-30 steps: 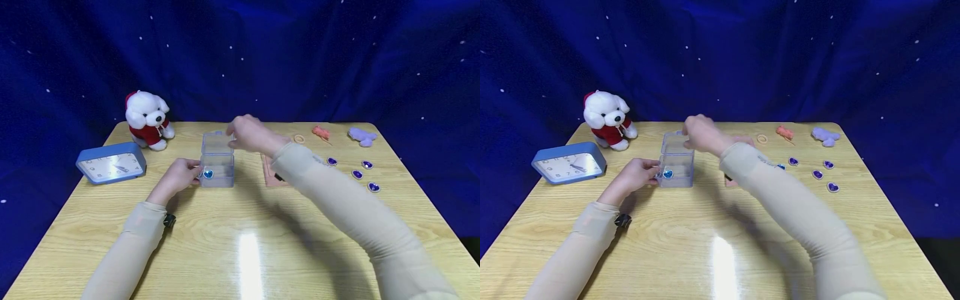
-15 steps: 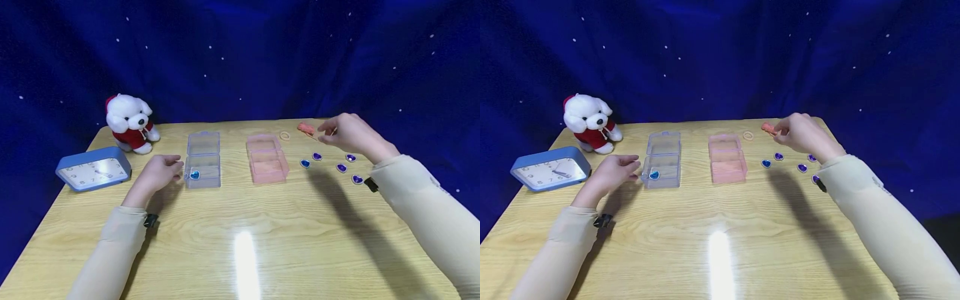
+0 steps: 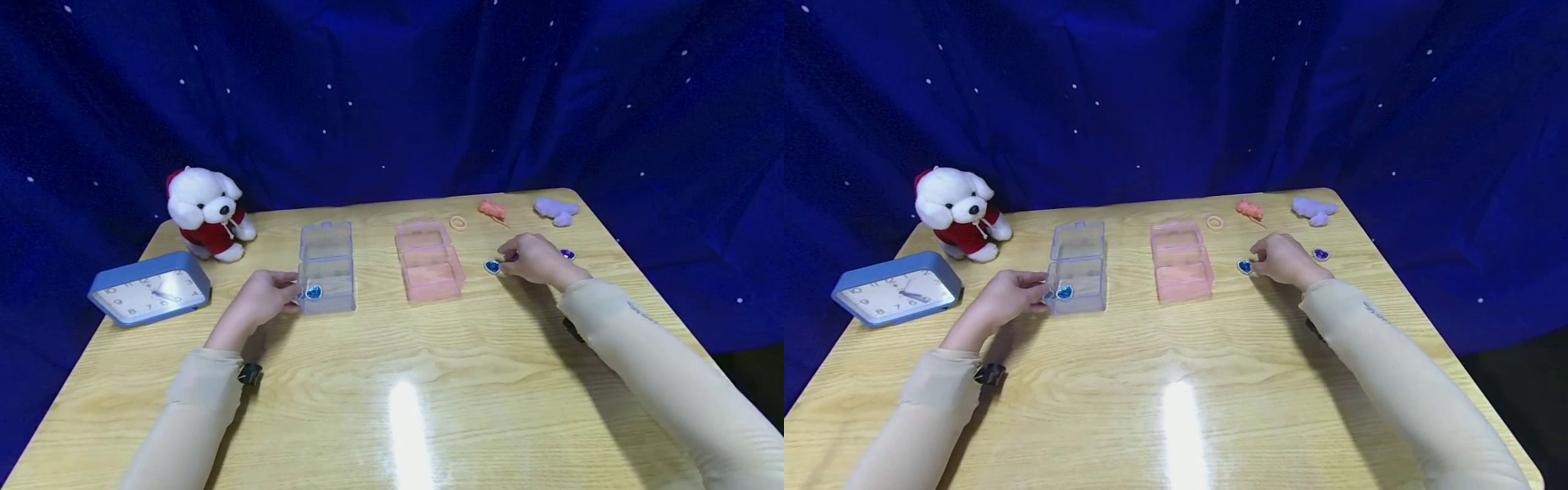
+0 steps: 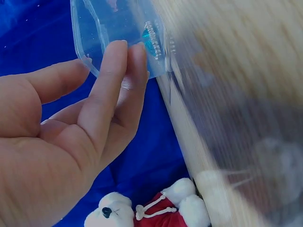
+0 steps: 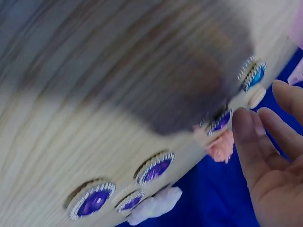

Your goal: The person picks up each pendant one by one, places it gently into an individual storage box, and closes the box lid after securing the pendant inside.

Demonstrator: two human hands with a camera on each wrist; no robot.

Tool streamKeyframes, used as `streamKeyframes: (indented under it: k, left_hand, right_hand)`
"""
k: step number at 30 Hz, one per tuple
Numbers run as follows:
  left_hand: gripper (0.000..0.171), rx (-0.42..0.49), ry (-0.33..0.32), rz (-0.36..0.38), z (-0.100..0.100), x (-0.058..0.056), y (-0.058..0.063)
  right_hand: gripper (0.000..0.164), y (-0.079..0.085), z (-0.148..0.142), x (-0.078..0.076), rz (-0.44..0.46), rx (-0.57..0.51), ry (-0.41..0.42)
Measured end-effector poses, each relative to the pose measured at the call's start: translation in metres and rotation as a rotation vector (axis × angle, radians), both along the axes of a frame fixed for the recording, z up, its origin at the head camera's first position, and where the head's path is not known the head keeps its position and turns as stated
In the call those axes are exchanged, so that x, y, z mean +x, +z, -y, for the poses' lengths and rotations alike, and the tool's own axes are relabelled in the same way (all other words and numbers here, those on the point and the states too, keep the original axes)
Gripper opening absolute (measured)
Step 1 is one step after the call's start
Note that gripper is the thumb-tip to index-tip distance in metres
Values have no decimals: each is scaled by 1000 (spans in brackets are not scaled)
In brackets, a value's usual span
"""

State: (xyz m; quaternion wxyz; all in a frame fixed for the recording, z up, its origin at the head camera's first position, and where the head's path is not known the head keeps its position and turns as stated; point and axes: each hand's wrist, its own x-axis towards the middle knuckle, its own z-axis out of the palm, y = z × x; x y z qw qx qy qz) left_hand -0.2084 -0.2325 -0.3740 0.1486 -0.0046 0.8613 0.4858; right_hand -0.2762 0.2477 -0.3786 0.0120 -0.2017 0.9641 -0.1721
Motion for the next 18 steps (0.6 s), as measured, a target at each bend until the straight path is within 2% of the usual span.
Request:
streamKeyframes:
  k: [3,6,8,11,12,15,18]
  left_hand:
    - [43,-3,16,7,1,0,-2]
    - [42,-3,27,5,1,0,-2]
    - [42,2,30,7,1,-1,-2]
    - [42,13,29,12,0,-2,-2]
    - [42,15,30,16,0,-2,-2]
    - [42,23,27,20,0,-2,-2]
    - [41,27,27,24,1,-1,-2]
  right_hand:
    - [33,-4,7,-3,-5,11,-2]
    - [18,-3,13,-5,3,39,15]
    - [16,-2,16,-6,14,64,27]
    - [29,-3,18,-7,34,95,42]
    - [28,-3,19,-8,40,99,44]
    - [23,-5,21,-9,55,107,36]
    - [5,-6,24,-10,75,112,5]
